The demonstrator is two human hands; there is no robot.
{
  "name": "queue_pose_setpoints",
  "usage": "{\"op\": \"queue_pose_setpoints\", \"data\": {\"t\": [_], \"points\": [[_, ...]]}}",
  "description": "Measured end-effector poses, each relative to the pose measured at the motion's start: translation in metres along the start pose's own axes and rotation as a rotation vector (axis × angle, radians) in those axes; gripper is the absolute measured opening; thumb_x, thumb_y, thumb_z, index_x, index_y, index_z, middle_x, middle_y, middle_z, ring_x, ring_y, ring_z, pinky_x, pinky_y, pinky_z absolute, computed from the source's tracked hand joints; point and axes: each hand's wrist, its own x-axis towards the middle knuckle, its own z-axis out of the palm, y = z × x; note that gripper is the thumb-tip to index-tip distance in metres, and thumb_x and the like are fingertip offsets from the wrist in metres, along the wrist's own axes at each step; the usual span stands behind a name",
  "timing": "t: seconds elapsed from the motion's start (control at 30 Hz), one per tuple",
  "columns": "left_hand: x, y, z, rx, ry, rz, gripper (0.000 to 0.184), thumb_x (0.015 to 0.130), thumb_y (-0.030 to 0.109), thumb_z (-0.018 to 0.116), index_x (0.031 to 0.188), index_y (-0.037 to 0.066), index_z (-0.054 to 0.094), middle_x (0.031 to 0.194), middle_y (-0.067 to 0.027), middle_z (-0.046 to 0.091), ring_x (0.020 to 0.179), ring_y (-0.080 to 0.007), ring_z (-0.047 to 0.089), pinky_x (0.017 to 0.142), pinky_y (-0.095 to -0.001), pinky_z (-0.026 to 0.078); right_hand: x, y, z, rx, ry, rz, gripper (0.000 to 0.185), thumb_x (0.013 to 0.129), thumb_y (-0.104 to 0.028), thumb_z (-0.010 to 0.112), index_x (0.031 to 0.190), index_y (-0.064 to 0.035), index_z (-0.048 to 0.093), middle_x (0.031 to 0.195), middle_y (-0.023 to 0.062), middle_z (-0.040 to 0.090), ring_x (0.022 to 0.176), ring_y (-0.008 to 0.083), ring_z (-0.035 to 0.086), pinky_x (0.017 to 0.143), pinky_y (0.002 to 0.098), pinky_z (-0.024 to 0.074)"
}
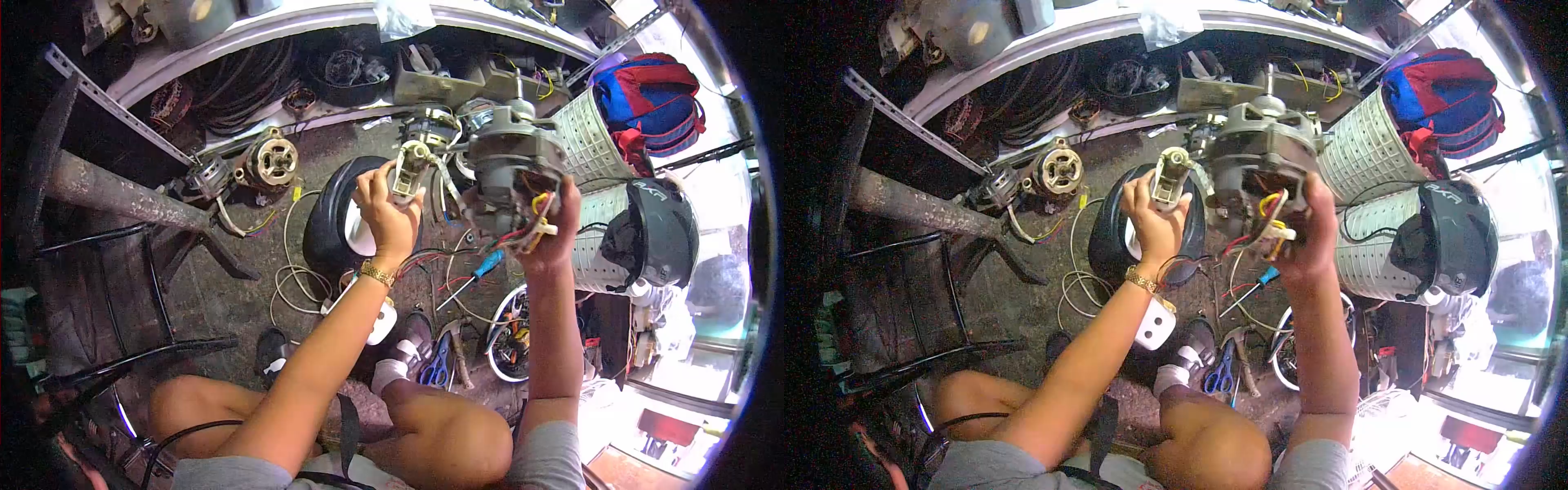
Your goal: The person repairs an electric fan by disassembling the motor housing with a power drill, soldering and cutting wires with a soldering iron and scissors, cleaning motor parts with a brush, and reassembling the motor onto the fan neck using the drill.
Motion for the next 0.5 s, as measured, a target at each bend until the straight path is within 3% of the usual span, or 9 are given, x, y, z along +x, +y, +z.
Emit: {"op": "queue_pose_setpoints", "data": {"t": [0.2,0.33,0.37,0.43,0.47,0.5], "points": [[0.001,-0.002,-0.002,-0.030,-0.021,-0.010,0.056,0.059,0.005,0.078,0.110,0.009,0.055,0.108,-0.0124,0.048,0.102,-0.0336,0.044,0.089,-0.0433,0.037,0.009,0.021,0.010,0.036,-0.075,0.052,0.059,0.084,-0.048,0.053,0.121,-0.0013,0.052,0.106,0.0150,0.063,0.092,0.0277,0.063,0.078,0.0405,0.0530],[0.003,0.000,-0.005,-0.046,-0.083,-0.042,0.055,0.059,0.005,0.078,0.108,0.008,0.054,0.110,-0.0131,0.049,0.106,-0.0331,0.043,0.089,-0.0433,0.037,0.004,0.021,0.016,-0.021,-0.045,0.069,0.055,0.085,-0.047,0.052,0.117,-0.0024,0.053,0.100,0.0133,0.063,0.083,0.0228,0.064,0.074,0.0351,0.0534],[0.004,0.000,-0.006,-0.071,-0.122,-0.046,0.054,0.058,0.005,0.078,0.106,0.007,0.054,0.111,-0.0131,0.049,0.109,-0.0328,0.043,0.090,-0.0434,0.036,0.003,0.022,0.022,-0.163,0.023,0.026,0.054,0.083,-0.045,0.055,0.117,-0.0029,0.053,0.098,0.0119,0.063,0.079,0.0201,0.064,0.071,0.0334,0.0537],[0.002,-0.006,0.001,-0.058,-0.074,0.080,0.046,0.063,0.008,0.076,0.103,0.006,0.053,0.106,-0.0133,0.055,0.105,-0.0326,0.050,0.086,-0.0420,0.040,-0.001,0.020,0.048,-0.300,0.022,0.005,0.056,0.081,-0.043,0.059,0.119,-0.0027,0.050,0.102,0.0108,0.061,0.087,0.0193,0.061,0.081,0.0327,0.0490],[-0.005,-0.023,0.012,-0.087,-0.095,0.051,0.042,0.066,0.010,0.074,0.103,0.005,0.053,0.101,-0.0135,0.057,0.099,-0.0325,0.053,0.082,-0.0412,0.042,0.006,0.028,0.041,-0.503,0.115,-0.070,0.062,0.079,-0.043,0.063,0.122,-0.0018,0.046,0.111,0.0113,0.057,0.099,0.0194,0.054,0.092,0.0328,0.0398],[-0.013,-0.039,0.021,-0.119,-0.093,0.053,0.038,0.071,0.014,0.072,0.103,0.005,0.053,0.097,-0.0141,0.058,0.094,-0.0323,0.055,0.079,-0.0405,0.043,0.006,0.032,0.044,-0.450,0.102,-0.031,0.066,0.077,-0.045,0.064,0.123,-0.0012,0.045,0.115,0.0117,0.052,0.108,0.0198,0.048,0.098,0.0321,0.0317]]}}
